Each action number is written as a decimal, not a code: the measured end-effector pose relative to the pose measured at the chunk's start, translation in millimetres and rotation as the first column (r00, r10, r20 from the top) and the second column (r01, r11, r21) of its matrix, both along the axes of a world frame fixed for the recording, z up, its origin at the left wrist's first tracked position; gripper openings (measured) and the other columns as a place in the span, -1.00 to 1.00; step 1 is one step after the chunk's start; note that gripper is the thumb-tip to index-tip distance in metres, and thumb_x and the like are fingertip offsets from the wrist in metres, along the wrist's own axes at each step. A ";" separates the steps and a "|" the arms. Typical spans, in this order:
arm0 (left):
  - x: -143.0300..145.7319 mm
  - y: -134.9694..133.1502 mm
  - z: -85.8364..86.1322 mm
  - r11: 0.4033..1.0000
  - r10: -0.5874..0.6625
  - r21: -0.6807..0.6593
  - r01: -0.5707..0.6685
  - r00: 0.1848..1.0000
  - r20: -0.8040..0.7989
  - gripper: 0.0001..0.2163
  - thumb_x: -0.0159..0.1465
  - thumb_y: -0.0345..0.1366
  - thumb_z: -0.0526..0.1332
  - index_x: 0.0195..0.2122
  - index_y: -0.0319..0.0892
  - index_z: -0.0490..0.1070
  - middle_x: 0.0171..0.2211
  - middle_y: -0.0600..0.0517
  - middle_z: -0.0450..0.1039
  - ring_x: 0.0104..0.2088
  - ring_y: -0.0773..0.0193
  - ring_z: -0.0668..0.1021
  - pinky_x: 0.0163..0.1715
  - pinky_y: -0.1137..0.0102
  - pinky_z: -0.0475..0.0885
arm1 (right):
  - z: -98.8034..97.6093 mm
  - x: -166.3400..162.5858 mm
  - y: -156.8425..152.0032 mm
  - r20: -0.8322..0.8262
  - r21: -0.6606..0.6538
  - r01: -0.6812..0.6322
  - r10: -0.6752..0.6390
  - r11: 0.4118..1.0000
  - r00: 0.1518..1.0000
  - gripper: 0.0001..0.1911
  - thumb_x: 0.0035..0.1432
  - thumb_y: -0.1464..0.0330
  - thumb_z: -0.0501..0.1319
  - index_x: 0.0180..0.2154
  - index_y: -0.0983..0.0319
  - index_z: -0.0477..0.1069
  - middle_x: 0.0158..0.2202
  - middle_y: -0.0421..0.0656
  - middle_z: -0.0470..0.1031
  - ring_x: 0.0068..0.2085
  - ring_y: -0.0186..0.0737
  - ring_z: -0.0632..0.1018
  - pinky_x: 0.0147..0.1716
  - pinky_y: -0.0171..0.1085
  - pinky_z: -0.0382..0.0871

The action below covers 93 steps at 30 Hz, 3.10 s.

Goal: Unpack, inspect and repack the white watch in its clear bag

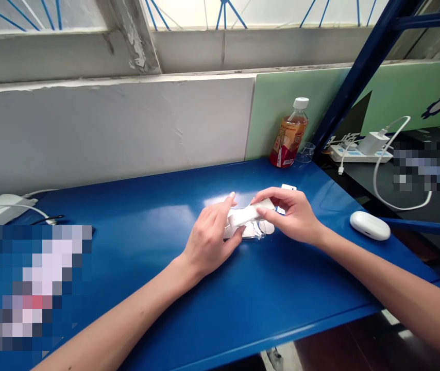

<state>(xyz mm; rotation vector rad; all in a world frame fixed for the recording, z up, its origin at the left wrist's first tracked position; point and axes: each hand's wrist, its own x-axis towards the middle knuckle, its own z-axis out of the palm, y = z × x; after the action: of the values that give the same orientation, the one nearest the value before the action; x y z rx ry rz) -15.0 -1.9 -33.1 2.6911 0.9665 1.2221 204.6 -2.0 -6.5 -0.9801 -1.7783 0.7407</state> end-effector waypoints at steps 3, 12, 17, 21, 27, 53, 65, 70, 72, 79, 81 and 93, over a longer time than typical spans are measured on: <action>-0.8 1.4 -0.5 0.993 0.008 -0.121 -0.018 0.997 -0.082 -0.46 0.31 -0.20 0.25 0.27 -0.28 0.21 0.12 -0.28 0.43 0.16 -0.08 0.46 0.13 0.04 0.38 | -1.6 6.1 7.4 -0.016 -0.027 0.066 -0.067 0.997 0.998 -0.89 0.20 0.33 0.24 -0.29 0.21 0.52 -0.40 -0.18 0.53 -0.46 -0.29 0.43 -0.48 -0.28 0.28; -1.5 5.4 1.2 0.955 -0.054 -0.296 -0.005 0.980 -0.191 -0.52 0.27 -0.05 0.31 0.13 -0.17 0.34 0.10 -0.19 0.45 0.11 -0.08 0.47 0.18 -0.03 0.29 | -3.9 11.9 16.6 0.198 -0.034 0.272 -0.260 0.962 0.945 -0.88 0.04 0.44 0.15 -0.40 0.21 0.46 -0.53 -0.25 0.40 -0.52 -0.31 0.35 -0.51 -0.29 0.19; -1.2 5.3 1.5 0.948 -0.042 -0.317 -0.017 0.983 -0.178 -0.53 0.27 -0.07 0.33 0.12 -0.18 0.34 0.08 -0.20 0.44 0.08 -0.08 0.47 0.10 0.03 0.35 | -1.5 14.0 16.6 0.294 0.024 0.333 -0.325 0.942 0.899 -0.89 0.02 0.44 0.12 -0.47 0.21 0.41 -0.58 -0.26 0.34 -0.55 -0.32 0.29 -0.53 -0.28 0.13; -2.3 5.4 -0.7 0.948 -0.024 -0.316 -0.021 0.990 -0.138 -0.51 0.28 -0.07 0.32 0.15 -0.18 0.32 0.07 -0.19 0.46 0.07 -0.06 0.48 0.09 0.04 0.37 | 0.9 15.5 17.7 0.340 0.004 0.370 -0.349 0.929 0.873 -0.88 0.01 0.43 0.10 -0.50 0.21 0.38 -0.58 -0.25 0.36 -0.53 -0.30 0.31 -0.51 -0.27 0.13; -4.1 4.4 0.9 0.977 0.019 -0.212 -0.038 0.996 -0.087 -0.58 0.30 -0.14 0.31 0.12 -0.18 0.33 0.04 -0.18 0.47 0.06 -0.03 0.48 0.06 0.07 0.40 | -6.1 16.4 23.6 0.267 -0.187 0.281 -0.226 0.941 0.937 -0.87 0.10 0.38 0.11 -0.42 0.20 0.42 -0.49 -0.24 0.43 -0.47 -0.28 0.38 -0.47 -0.29 0.19; -3.4 4.7 0.3 0.977 0.040 -0.201 -0.073 0.986 -0.165 -0.64 0.31 -0.16 0.30 0.07 -0.18 0.36 0.03 -0.15 0.43 0.03 -0.03 0.45 0.04 0.08 0.39 | -0.4 25.3 16.9 0.562 -0.004 -0.060 0.051 0.998 0.826 -0.73 0.30 0.24 0.18 -0.04 0.20 0.48 -0.37 -0.19 0.60 -0.39 -0.27 0.55 -0.39 -0.30 0.34; -3.3 5.8 -0.9 0.972 0.041 -0.220 -0.079 0.984 -0.173 -0.64 0.32 -0.14 0.29 0.07 -0.18 0.38 0.05 -0.16 0.44 0.06 -0.02 0.45 0.08 0.07 0.38 | -4.0 27.1 19.0 0.644 0.078 -0.163 0.075 0.984 0.761 -0.76 0.22 0.31 0.29 -0.08 0.22 0.54 -0.19 -0.09 0.60 -0.21 -0.15 0.59 -0.28 -0.25 0.42; -4.2 7.2 -2.2 0.971 0.029 -0.230 -0.069 0.984 -0.175 -0.65 0.33 -0.15 0.28 0.07 -0.18 0.38 0.05 -0.16 0.44 0.06 -0.03 0.45 0.07 0.06 0.39 | -14.6 16.5 15.5 0.605 0.182 -0.028 -0.090 0.983 0.791 -0.84 0.17 0.30 0.34 -0.21 0.22 0.56 -0.31 -0.11 0.60 -0.27 -0.13 0.55 -0.29 -0.21 0.41; -4.4 7.6 -2.8 0.970 0.027 -0.233 -0.068 0.984 -0.175 -0.65 0.33 -0.14 0.27 0.07 -0.18 0.37 0.04 -0.16 0.43 0.06 -0.03 0.45 0.08 0.05 0.38 | -14.5 15.9 15.4 0.601 0.202 0.011 -0.133 0.979 0.788 -0.85 0.15 0.29 0.36 -0.25 0.23 0.57 -0.31 -0.11 0.61 -0.26 -0.12 0.54 -0.29 -0.19 0.40; -4.1 7.2 -2.5 0.971 0.027 -0.229 -0.067 0.984 -0.175 -0.65 0.33 -0.13 0.27 0.07 -0.17 0.37 0.04 -0.15 0.43 0.06 -0.04 0.45 0.07 0.07 0.39 | -7.1 23.4 19.0 0.604 0.192 -0.016 -0.105 0.981 0.790 -0.86 0.22 0.34 0.28 -0.32 0.20 0.63 -0.23 -0.05 0.60 -0.16 -0.05 0.52 -0.15 -0.08 0.44; -4.1 6.7 -1.7 0.970 0.031 -0.232 -0.072 0.984 -0.176 -0.65 0.33 -0.12 0.27 0.07 -0.16 0.37 0.04 -0.15 0.44 0.06 -0.04 0.45 0.07 0.07 0.39 | -7.2 21.7 16.9 0.577 0.164 -0.071 -0.038 0.984 0.816 -0.83 0.25 0.38 0.23 -0.31 0.20 0.62 -0.10 -0.02 0.59 -0.03 -0.01 0.52 -0.03 -0.03 0.44; -3.9 4.7 -0.2 0.963 -0.007 -0.238 -0.125 0.873 -0.488 -0.42 0.43 -0.02 0.05 0.33 -0.34 0.16 0.34 -0.30 0.16 0.36 -0.13 0.20 0.30 -0.03 0.15 | -11.7 15.2 9.4 0.528 -0.001 -0.179 0.153 0.984 0.836 -0.71 0.21 0.50 0.16 -0.10 0.18 0.58 0.22 -0.03 0.43 0.32 0.08 0.31 0.23 0.13 0.27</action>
<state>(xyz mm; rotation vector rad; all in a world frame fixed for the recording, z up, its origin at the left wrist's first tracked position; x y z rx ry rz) -18.9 2.7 -33.4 2.8079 1.1662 0.3659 219.8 7.4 -18.2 -1.0735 -2.3747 0.5579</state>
